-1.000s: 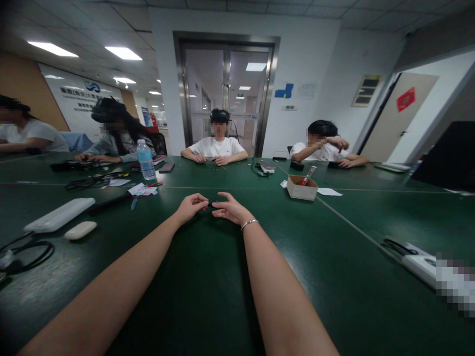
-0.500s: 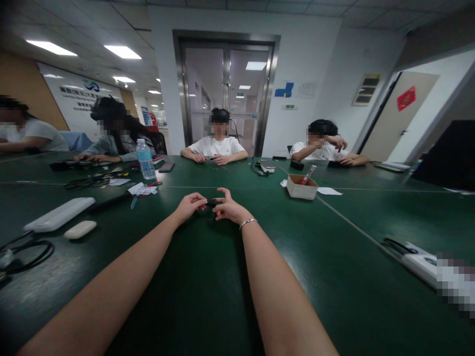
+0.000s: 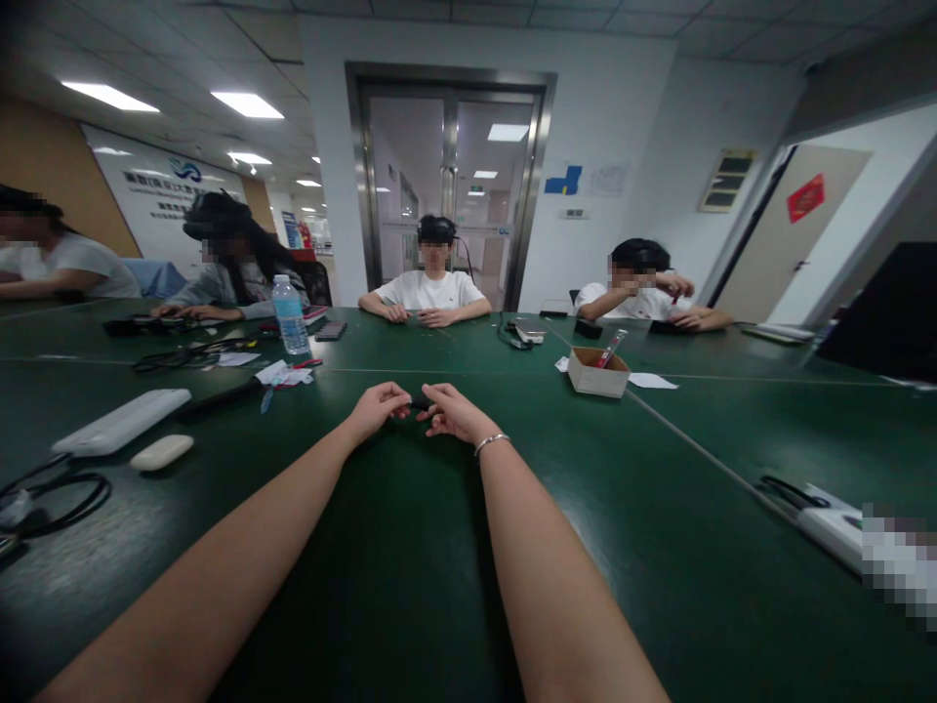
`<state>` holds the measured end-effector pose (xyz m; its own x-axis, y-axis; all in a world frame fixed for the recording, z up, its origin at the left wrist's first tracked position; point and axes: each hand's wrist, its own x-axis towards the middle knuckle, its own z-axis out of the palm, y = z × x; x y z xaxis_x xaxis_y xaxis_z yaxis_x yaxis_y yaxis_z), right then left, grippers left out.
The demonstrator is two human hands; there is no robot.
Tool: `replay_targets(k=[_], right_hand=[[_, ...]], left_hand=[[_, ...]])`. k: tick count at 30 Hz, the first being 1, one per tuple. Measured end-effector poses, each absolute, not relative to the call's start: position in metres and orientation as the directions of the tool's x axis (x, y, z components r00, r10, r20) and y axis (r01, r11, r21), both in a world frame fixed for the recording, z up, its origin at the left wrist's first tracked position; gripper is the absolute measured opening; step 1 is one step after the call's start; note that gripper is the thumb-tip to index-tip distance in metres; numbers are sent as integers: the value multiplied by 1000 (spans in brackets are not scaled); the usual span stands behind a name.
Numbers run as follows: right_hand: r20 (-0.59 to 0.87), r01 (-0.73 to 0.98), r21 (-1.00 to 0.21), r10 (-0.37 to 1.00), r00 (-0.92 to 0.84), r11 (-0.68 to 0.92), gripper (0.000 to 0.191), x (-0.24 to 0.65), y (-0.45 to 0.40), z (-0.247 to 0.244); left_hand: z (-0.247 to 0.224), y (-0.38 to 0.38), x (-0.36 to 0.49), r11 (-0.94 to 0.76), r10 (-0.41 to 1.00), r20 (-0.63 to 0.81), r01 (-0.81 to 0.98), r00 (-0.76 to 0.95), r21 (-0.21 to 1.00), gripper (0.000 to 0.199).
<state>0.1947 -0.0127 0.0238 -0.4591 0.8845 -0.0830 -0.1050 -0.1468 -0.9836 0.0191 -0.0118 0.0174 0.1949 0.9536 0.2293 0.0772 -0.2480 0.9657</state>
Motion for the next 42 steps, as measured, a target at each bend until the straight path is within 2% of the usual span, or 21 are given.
replay_targets(k=[3,6,9,11,12,15,16,19,21,24,25,28,30,34,38,42], right_hand=[[-60,-84,-990,892,-448,-109,22,193,-13,24],[-33,-154,-981,880,-474,-119,39,194,-14,25],[-103,-117,-977,878,-468,-177,22,194,-13,24],[-108,-76,-985,891,-441,-158,18,193,-12,24],[-87,-78,-988,897,-434,-133,19,193,-12,23],[-29,-137,-985,893,-449,-101,44,194,-11,23],[-40,-144,-983,890,-455,-117,45,194,-11,23],[-115,-88,-981,879,-463,-175,24,195,-11,23],[-93,-71,-987,881,-463,-141,22,195,-12,23],[-18,-94,-993,889,-457,-69,45,195,-12,23],[-22,-92,-993,892,-452,-71,46,195,-12,23],[-91,-46,-991,895,-437,-124,25,193,-11,23],[-83,-45,-993,899,-429,-113,18,192,-11,24],[-65,-87,-990,901,-428,-113,34,192,-13,26],[-103,-90,-984,905,-412,-153,20,192,-15,28],[-74,-108,-985,894,-442,-134,25,193,-16,29]], left_hand=[[18,-12,19,-244,956,227,71,188,967,18],[18,-11,18,-241,957,226,63,183,968,20],[17,-10,18,-241,954,223,70,199,968,21],[16,-9,17,-248,953,231,67,196,966,22],[15,-9,17,-252,953,236,64,190,966,22],[14,-7,17,-255,953,243,50,181,966,22],[14,-7,17,-254,952,242,45,185,966,23],[14,-8,18,-246,953,235,36,192,969,22],[15,-9,18,-240,956,230,37,185,970,21],[16,-9,18,-239,957,228,39,179,970,20],[16,-9,18,-238,957,227,41,180,970,20],[16,-9,18,-238,956,225,51,186,970,20],[16,-8,17,-244,955,230,57,185,968,19],[15,-8,17,-246,955,231,59,187,968,19],[15,-8,17,-237,956,223,55,189,970,18],[15,-8,17,-231,958,216,61,187,971,17]])
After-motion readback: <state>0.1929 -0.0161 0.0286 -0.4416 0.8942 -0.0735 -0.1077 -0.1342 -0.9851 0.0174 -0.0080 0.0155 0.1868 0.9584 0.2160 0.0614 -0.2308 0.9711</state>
